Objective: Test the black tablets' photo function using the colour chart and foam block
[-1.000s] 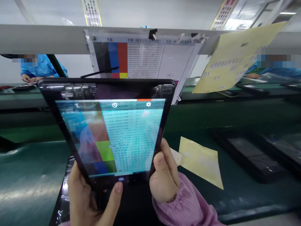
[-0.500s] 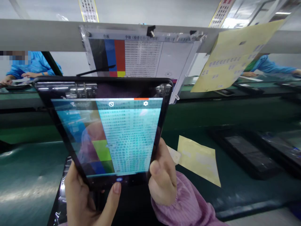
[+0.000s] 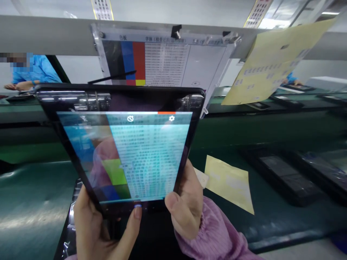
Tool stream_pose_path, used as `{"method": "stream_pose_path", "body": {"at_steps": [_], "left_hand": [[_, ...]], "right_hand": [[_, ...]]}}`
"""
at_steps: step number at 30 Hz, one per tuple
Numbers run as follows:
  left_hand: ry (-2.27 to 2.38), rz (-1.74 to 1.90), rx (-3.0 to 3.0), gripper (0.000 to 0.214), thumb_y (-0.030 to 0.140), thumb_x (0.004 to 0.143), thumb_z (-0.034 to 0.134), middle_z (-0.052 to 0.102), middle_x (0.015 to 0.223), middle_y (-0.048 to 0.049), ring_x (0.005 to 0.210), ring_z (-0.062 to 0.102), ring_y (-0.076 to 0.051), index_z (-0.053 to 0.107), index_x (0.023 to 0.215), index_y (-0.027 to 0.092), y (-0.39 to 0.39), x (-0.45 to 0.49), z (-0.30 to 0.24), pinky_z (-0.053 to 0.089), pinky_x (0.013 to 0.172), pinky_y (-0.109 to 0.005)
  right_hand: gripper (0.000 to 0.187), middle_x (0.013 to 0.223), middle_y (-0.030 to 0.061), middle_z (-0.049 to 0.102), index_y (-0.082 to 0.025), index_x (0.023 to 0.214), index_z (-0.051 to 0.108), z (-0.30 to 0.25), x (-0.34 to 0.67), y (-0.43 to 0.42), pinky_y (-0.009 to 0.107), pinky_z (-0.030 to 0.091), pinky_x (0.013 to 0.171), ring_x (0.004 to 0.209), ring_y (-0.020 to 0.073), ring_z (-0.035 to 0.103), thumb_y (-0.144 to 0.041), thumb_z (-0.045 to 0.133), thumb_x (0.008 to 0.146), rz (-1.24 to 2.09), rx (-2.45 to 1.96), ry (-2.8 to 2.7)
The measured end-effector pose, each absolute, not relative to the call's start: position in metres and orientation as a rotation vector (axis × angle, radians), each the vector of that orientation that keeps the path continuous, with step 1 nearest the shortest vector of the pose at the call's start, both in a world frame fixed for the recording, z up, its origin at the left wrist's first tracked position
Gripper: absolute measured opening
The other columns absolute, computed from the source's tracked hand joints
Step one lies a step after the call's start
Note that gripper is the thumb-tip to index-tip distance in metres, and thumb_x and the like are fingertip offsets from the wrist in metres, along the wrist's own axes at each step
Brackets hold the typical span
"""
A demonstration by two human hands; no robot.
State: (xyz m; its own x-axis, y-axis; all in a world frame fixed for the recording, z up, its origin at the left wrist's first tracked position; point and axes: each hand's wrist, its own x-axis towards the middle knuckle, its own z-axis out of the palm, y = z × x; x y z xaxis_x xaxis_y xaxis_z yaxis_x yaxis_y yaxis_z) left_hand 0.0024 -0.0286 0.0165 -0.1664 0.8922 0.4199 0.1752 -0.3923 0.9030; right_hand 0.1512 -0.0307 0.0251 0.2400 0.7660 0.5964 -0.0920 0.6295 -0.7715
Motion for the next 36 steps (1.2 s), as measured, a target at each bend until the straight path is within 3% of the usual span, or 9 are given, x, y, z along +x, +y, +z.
{"method": "stream_pose_path", "body": {"at_steps": [3, 8, 12, 15, 23, 29, 36], "left_hand": [[1.177, 1.602, 1.517, 0.076, 0.022, 0.054, 0.089, 0.072, 0.102, -0.0055, 0.091, 0.074, -0.031, 0.067, 0.126, 0.032, -0.029, 0.003, 0.016, 0.071, 0.071, -0.038], [1.128, 1.67, 1.446, 0.086, 0.018, 0.056, 0.086, 0.068, 0.102, -0.0044, 0.09, 0.072, -0.029, 0.062, 0.136, 0.037, -0.032, 0.001, 0.007, 0.064, 0.053, -0.03], [1.113, 1.648, 1.445, 0.085, 0.015, 0.054, 0.088, 0.069, 0.116, -0.0052, 0.098, 0.074, -0.029, 0.062, 0.132, 0.035, -0.03, -0.005, -0.003, 0.067, 0.069, -0.032], [1.112, 1.653, 1.477, 0.084, 0.018, 0.05, 0.092, 0.07, 0.113, -0.0051, 0.099, 0.075, -0.029, 0.063, 0.128, 0.03, -0.027, -0.007, -0.004, 0.067, 0.078, -0.033], [1.08, 1.632, 1.511, 0.076, 0.018, 0.051, 0.094, 0.071, 0.107, -0.0039, 0.092, 0.076, -0.026, 0.064, 0.121, 0.027, -0.025, -0.009, 0.0, 0.067, 0.077, -0.031], [1.085, 1.655, 1.531, 0.082, 0.022, 0.051, 0.095, 0.07, 0.112, -0.0038, 0.095, 0.075, -0.024, 0.063, 0.126, 0.028, -0.025, -0.007, -0.002, 0.066, 0.084, -0.031], [1.109, 1.637, 1.499, 0.087, 0.022, 0.053, 0.095, 0.069, 0.119, -0.0052, 0.102, 0.074, -0.026, 0.06, 0.133, 0.03, -0.029, -0.009, -0.008, 0.067, 0.087, -0.032]], "right_hand": [[0.051, 0.109, 0.0095, 0.076, -0.028, 0.142, 0.055, 0.024, 0.151, -0.03, 0.052, 0.066, 0.084, 0.101, 0.0326, 0.075, -0.053, 0.06, 0.097, 0.653, -0.677, -1.199], [0.046, 0.114, 0.0053, 0.077, -0.035, 0.143, 0.056, 0.024, 0.156, -0.027, 0.05, 0.066, 0.085, 0.1, 0.0305, 0.076, -0.05, 0.06, 0.099, 0.65, -0.631, -1.236], [0.046, 0.118, 0.0062, 0.075, -0.035, 0.148, 0.055, 0.024, 0.159, -0.023, 0.047, 0.065, 0.086, 0.1, 0.0283, 0.075, -0.038, 0.058, 0.101, 0.645, -0.515, -1.294], [0.047, 0.117, 0.0076, 0.075, -0.033, 0.148, 0.055, 0.024, 0.159, -0.022, 0.046, 0.065, 0.084, 0.099, 0.0284, 0.075, -0.036, 0.058, 0.101, 0.645, -0.496, -1.3], [0.043, 0.109, 0.0032, 0.074, -0.039, 0.144, 0.056, 0.027, 0.156, -0.028, 0.043, 0.063, 0.082, 0.089, 0.0242, 0.073, -0.044, 0.058, 0.101, 0.665, -0.607, -1.267], [0.056, 0.094, 0.0002, 0.066, -0.034, 0.14, 0.058, 0.032, 0.155, -0.031, 0.036, 0.062, 0.074, 0.077, 0.0185, 0.064, -0.015, 0.063, 0.088, 0.575, -0.673, -1.279], [0.066, 0.099, 0.0001, 0.069, -0.033, 0.142, 0.055, 0.034, 0.155, -0.029, 0.035, 0.063, 0.077, 0.081, 0.0187, 0.066, -0.008, 0.064, 0.081, 0.543, -0.662, -1.303]]}}
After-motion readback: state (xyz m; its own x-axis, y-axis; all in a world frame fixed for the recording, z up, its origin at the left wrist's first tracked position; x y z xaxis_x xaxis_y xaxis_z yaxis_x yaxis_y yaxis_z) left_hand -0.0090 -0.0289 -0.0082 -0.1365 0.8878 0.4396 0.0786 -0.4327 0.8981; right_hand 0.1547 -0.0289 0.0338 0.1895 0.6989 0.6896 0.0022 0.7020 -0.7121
